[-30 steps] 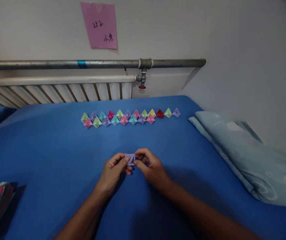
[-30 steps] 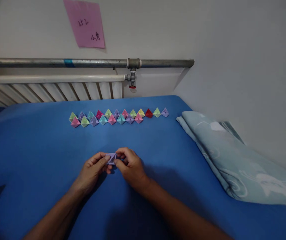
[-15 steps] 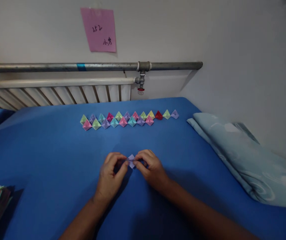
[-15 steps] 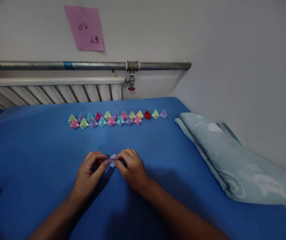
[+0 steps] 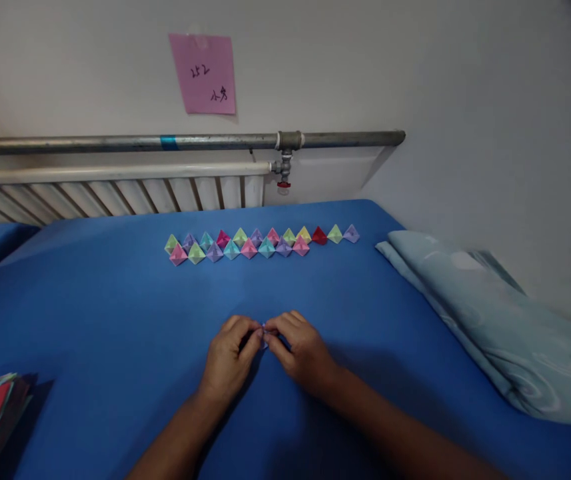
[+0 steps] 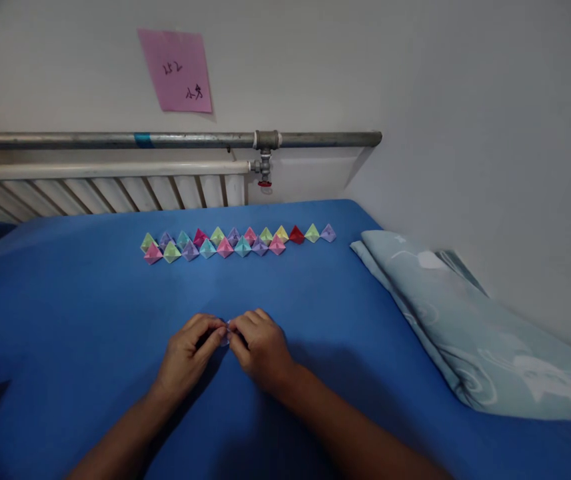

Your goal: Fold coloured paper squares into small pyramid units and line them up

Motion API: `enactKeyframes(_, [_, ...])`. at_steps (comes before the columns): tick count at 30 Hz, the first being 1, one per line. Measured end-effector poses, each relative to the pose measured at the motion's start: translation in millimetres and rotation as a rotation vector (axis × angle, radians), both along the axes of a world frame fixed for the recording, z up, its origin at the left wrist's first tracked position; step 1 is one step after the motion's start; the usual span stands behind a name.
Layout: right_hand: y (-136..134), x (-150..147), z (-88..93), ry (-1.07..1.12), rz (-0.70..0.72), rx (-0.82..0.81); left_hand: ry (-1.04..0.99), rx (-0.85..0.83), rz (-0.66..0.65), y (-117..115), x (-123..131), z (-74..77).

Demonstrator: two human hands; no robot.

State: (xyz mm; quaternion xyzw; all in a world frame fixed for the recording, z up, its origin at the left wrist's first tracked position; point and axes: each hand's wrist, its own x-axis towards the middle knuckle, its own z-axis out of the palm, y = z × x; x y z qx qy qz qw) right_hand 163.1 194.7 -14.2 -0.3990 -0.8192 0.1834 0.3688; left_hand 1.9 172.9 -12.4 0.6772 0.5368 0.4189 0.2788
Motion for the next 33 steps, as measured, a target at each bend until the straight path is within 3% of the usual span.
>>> enactKeyframes(7, [0.5,0.0,1.7,-0.050,0.031,-0.002,0.067,-0.023,-0.012,1.0,-1.6,-0.5])
enactKeyframes(23, [1.2,-0.4,3.1,-0.107,0.050,-0.013,0.012,-0.058,-0.015,1.7,-3.9,3.9])
enactKeyframes(33, [0.2,-0.9,4.9,-0.084,0.067,-0.015,0.010,-0.089,0.040,0.7,-2.8,8.2])
